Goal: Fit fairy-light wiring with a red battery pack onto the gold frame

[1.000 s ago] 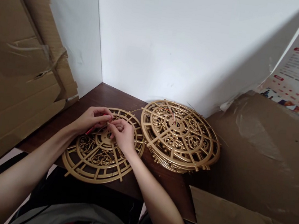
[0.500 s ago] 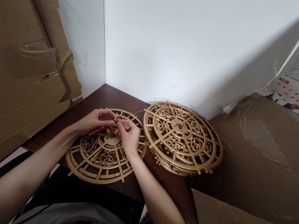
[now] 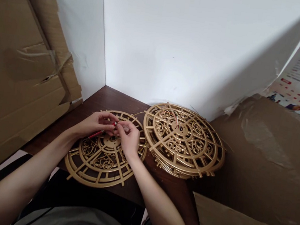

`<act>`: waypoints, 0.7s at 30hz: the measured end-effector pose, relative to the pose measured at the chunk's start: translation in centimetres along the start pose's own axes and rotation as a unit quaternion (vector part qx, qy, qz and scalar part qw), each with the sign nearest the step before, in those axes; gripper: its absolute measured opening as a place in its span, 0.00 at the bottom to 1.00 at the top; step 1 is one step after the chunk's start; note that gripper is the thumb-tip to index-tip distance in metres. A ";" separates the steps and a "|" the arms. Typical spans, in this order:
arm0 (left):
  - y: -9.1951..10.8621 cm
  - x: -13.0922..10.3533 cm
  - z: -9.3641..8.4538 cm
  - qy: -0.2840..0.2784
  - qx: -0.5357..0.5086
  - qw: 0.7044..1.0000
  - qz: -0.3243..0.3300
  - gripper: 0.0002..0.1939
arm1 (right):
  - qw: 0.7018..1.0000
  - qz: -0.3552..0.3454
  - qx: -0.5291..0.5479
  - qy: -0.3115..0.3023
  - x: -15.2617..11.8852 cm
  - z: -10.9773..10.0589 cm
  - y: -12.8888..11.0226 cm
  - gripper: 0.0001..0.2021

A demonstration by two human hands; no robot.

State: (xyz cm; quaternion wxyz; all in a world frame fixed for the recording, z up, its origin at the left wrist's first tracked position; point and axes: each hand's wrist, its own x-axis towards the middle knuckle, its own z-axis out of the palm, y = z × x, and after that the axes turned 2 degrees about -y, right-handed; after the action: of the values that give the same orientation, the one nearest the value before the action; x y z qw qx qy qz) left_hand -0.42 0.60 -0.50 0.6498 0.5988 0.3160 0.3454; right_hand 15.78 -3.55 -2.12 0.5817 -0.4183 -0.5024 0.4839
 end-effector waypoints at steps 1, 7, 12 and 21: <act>0.0 0.0 0.0 -0.003 -0.001 1.000 0.000 0.19 | 1.000 -0.001 0.002 -0.002 0.0 0.0 0.0 0.10; 0.1 0.0 0.0 -0.007 0.004 1.000 -0.005 0.18 | 1.000 -0.001 -0.008 -0.002 -0.1 0.0 0.0 0.10; 0.1 0.0 0.0 0.005 0.021 1.000 -0.006 0.17 | 0.999 -0.007 -0.033 -0.001 -0.2 0.0 0.0 0.10; 0.7 -0.3 -0.1 0.056 0.114 0.992 0.014 0.15 | 0.959 -0.115 -0.257 -0.016 -0.3 -0.8 -1.3 0.13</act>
State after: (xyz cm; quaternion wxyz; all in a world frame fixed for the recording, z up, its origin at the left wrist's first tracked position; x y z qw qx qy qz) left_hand -0.75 0.41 0.18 0.5536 0.6534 0.3804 0.3492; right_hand 16.71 -4.06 -0.97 0.4981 -0.4857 -0.6637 0.2749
